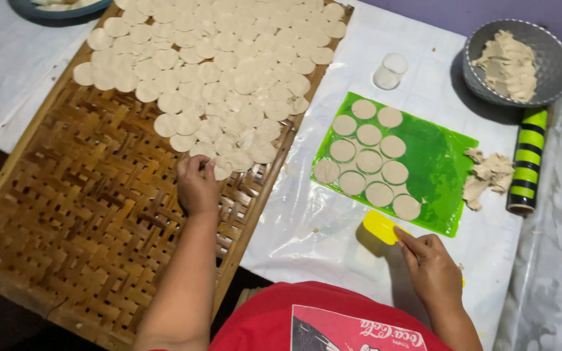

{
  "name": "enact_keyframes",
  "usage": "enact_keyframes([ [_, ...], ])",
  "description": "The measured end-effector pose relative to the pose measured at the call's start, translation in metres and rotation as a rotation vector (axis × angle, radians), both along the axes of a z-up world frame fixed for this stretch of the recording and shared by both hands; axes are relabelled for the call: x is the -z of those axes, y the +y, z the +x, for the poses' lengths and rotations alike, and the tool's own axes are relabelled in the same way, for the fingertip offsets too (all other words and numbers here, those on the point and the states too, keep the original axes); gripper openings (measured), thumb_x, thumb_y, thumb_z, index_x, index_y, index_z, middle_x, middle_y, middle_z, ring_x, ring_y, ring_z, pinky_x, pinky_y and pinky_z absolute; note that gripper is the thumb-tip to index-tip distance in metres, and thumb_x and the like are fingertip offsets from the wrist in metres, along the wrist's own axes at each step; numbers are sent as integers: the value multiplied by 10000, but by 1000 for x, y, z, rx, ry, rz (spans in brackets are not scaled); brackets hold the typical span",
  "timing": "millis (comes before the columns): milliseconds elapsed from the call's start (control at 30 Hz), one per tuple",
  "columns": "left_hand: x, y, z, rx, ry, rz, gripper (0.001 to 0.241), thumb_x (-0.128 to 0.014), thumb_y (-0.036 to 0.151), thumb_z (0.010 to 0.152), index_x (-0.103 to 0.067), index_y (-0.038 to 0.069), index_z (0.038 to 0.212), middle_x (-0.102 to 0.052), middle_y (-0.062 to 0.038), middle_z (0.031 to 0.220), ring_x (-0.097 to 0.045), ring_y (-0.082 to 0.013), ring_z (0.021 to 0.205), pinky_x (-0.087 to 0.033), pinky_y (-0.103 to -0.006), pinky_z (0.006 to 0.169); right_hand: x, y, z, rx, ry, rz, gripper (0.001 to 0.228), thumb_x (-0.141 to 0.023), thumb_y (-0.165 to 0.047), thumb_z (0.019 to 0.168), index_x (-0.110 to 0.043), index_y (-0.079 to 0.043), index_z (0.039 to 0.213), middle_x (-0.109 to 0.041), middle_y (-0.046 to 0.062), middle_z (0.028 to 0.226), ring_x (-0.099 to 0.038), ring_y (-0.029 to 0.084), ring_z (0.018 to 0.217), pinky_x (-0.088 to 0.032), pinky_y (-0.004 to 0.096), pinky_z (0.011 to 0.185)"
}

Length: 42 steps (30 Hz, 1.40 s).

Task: Preparing small dough circles by cutting them from a sheet using a mold and removing the excess dough with a scraper.

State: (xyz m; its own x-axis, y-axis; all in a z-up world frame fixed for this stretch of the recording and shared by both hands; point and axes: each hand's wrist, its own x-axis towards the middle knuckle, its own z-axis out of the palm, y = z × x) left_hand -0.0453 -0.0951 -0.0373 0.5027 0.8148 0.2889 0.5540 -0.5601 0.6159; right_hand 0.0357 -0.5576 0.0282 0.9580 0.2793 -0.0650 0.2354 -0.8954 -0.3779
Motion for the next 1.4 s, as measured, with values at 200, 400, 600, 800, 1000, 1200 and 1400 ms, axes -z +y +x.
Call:
enact_keyframes([
  [200,-9,-2,-2,25,-33,-93,170,-767,166,972,-661,44,1026,-599,-138,1263,-677,-252,820,-573,-403,732,-2,-50,12,250,-105,-79,275,-678,-357,965,-761,-394,1224,-674,30,942,-688,245,801,-549,406,685],
  [400,14,11,-7,41,-55,-30,79,-761,119,985,-722,64,1026,-604,-129,1229,-674,-236,850,-577,-373,729,13,-70,8,236,-276,-274,233,-742,-325,921,-807,-354,1142,-658,35,902,-683,256,759,-549,412,689],
  [600,12,12,-4,-7,-88,-78,137,-734,128,1025,-707,43,1129,-608,-131,1218,-675,-217,923,-569,-360,780,12,-47,7,155,-349,-326,261,-792,-282,813,-823,-324,1069,-611,30,820,-657,228,751,-478,426,632],
  [800,12,17,-7,48,-202,-105,189,-670,119,1080,-668,-13,1215,-574,-149,1271,-664,-194,984,-570,-335,845,19,-40,19,134,-414,-335,209,-808,-294,836,-827,-304,1045,-591,35,809,-641,236,762,-463,419,638],
  [1000,-31,-9,-7,28,-239,-143,203,-612,119,1100,-636,3,1265,-566,-136,1248,-621,-165,883,-550,-316,760,23,-37,23,153,-344,-351,166,-793,-320,889,-828,-327,1052,-595,36,800,-649,229,754,-467,418,627],
  [1200,-26,-70,0,222,-367,-299,166,-574,112,1097,-667,64,1226,-604,-109,1230,-603,-127,942,-548,-258,713,52,-42,26,275,-180,286,273,-753,-207,935,-796,-286,1193,-629,26,906,-635,181,769,-514,349,697],
  [1400,-55,-165,23,388,-225,-1388,339,-501,311,1029,-634,107,1264,-687,-75,1122,-674,-200,977,-611,-374,863,42,-22,14,89,-227,539,367,-741,-40,940,-762,-213,1263,-551,38,902,-551,138,778,-463,264,691],
])
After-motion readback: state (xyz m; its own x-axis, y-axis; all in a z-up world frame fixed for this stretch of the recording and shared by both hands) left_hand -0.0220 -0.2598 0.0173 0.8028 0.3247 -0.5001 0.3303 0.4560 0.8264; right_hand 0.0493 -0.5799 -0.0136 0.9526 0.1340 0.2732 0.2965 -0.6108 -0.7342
